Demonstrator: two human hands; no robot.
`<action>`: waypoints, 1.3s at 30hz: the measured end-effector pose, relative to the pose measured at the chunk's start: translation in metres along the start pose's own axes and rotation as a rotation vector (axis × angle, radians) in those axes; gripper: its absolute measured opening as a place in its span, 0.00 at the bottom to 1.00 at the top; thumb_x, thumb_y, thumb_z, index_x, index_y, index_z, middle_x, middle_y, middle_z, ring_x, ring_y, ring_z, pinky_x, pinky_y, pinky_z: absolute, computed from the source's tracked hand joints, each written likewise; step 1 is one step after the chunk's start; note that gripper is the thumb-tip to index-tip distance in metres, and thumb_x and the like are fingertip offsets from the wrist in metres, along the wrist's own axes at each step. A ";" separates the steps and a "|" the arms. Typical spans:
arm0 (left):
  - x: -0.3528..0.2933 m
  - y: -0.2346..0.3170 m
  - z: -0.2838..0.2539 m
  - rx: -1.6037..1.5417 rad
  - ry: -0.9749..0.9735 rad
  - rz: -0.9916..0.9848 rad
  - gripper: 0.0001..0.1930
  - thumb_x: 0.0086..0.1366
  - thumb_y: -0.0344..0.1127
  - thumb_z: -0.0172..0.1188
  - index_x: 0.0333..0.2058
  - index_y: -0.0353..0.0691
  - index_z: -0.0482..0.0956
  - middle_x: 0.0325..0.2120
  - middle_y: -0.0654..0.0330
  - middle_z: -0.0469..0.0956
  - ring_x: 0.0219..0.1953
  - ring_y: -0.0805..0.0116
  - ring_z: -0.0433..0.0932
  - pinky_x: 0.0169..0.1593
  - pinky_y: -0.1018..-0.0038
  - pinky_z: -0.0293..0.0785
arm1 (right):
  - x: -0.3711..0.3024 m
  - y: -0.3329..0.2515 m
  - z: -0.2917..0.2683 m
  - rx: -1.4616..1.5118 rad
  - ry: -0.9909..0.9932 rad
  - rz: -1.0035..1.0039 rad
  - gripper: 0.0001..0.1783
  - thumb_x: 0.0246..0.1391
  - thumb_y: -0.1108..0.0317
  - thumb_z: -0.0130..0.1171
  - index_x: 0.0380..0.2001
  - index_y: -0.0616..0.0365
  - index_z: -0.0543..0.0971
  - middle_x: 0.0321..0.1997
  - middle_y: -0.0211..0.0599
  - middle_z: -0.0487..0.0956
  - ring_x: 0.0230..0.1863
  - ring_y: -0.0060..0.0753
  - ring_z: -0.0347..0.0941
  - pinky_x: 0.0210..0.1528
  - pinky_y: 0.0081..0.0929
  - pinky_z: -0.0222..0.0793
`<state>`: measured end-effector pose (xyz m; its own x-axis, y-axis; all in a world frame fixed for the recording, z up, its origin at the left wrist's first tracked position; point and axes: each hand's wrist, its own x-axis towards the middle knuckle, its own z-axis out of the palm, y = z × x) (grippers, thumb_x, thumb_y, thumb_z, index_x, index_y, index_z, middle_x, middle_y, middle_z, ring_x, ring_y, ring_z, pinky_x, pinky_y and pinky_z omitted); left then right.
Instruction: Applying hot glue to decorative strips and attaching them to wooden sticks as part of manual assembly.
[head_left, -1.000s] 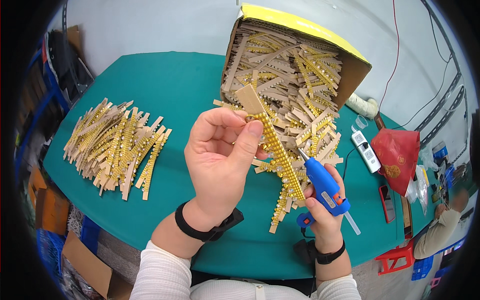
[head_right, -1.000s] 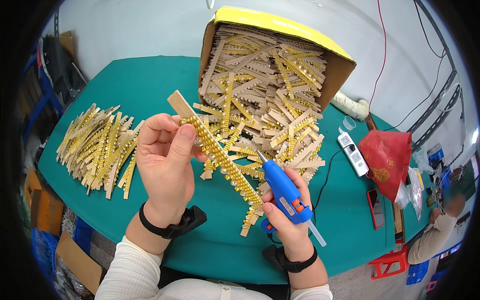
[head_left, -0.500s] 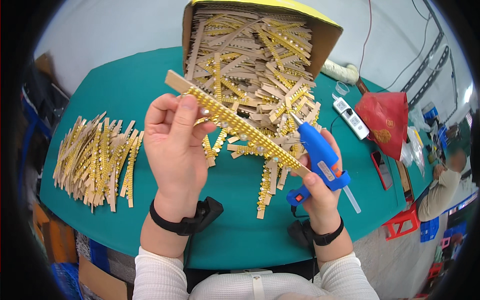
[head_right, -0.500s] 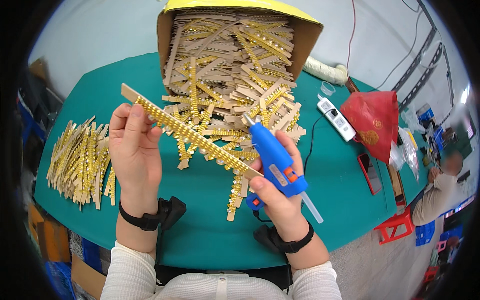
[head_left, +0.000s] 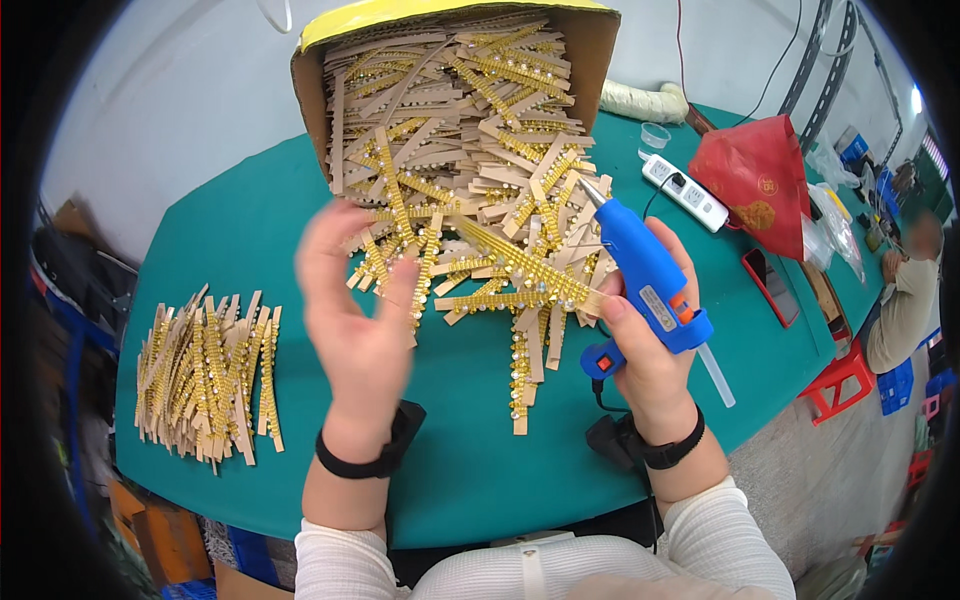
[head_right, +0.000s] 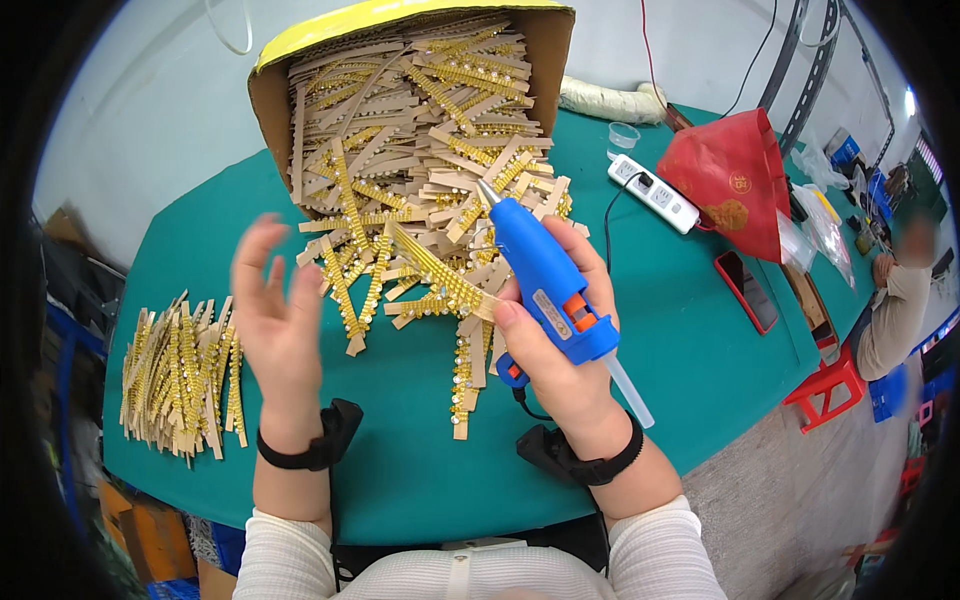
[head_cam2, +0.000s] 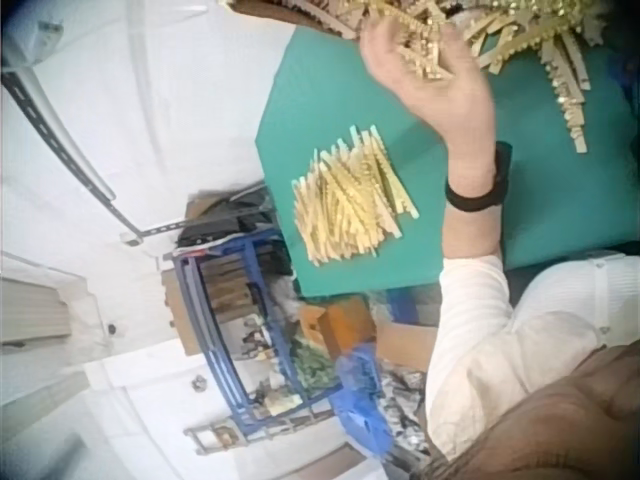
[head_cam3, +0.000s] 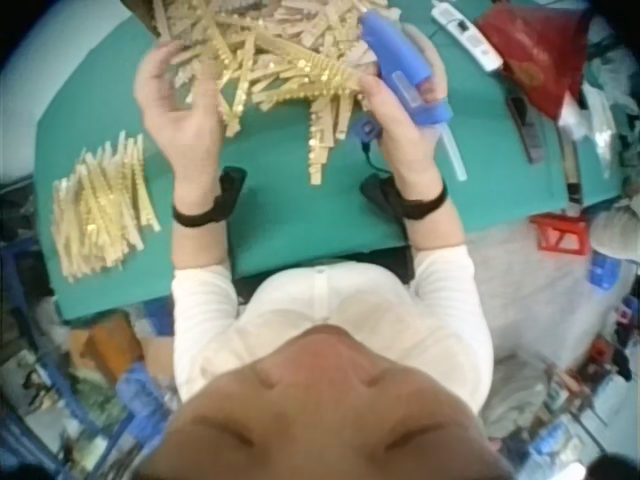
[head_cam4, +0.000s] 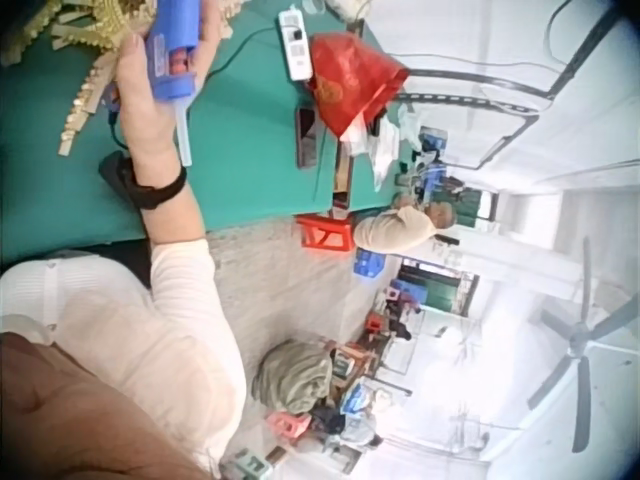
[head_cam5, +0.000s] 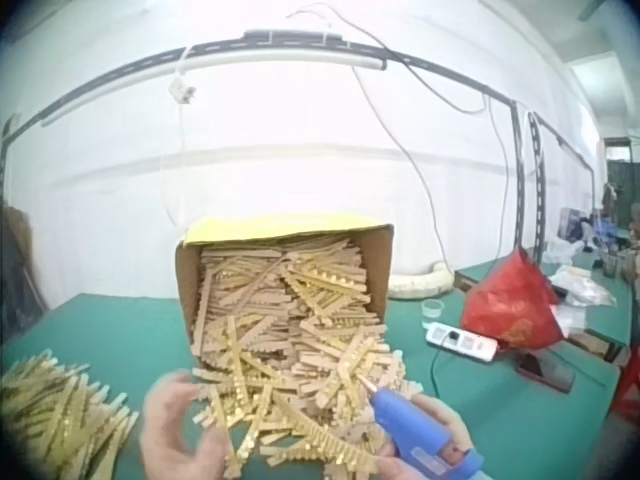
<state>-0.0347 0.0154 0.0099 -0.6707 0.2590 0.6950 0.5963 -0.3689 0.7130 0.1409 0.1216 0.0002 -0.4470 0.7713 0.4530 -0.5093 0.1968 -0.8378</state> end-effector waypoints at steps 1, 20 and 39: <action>-0.005 0.002 0.000 0.152 -0.267 0.241 0.18 0.51 0.30 0.62 0.42 0.37 0.70 0.40 0.57 0.71 0.46 0.59 0.68 0.51 0.69 0.62 | -0.001 -0.001 0.001 -0.024 -0.022 0.003 0.35 0.43 0.75 0.58 0.55 0.62 0.55 0.34 0.35 0.71 0.33 0.20 0.68 0.35 0.18 0.67; -0.047 0.020 0.025 -0.563 -0.723 -0.656 0.15 0.52 0.24 0.61 0.37 0.35 0.68 0.33 0.62 0.73 0.33 0.79 0.72 0.37 0.83 0.70 | 0.002 -0.002 -0.006 0.153 -0.133 0.056 0.39 0.40 0.71 0.64 0.55 0.62 0.57 0.35 0.35 0.72 0.33 0.20 0.69 0.34 0.18 0.67; -0.058 0.016 0.032 -0.267 -0.455 -0.102 0.10 0.49 0.22 0.62 0.32 0.33 0.74 0.27 0.59 0.76 0.28 0.74 0.75 0.33 0.80 0.71 | -0.005 -0.010 0.005 0.093 -0.074 0.120 0.35 0.42 0.75 0.59 0.55 0.61 0.58 0.37 0.33 0.71 0.36 0.18 0.68 0.38 0.18 0.67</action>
<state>0.0278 0.0234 -0.0157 -0.4253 0.6443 0.6356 0.3655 -0.5203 0.7719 0.1446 0.1126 0.0077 -0.5602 0.7384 0.3755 -0.5136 0.0461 -0.8568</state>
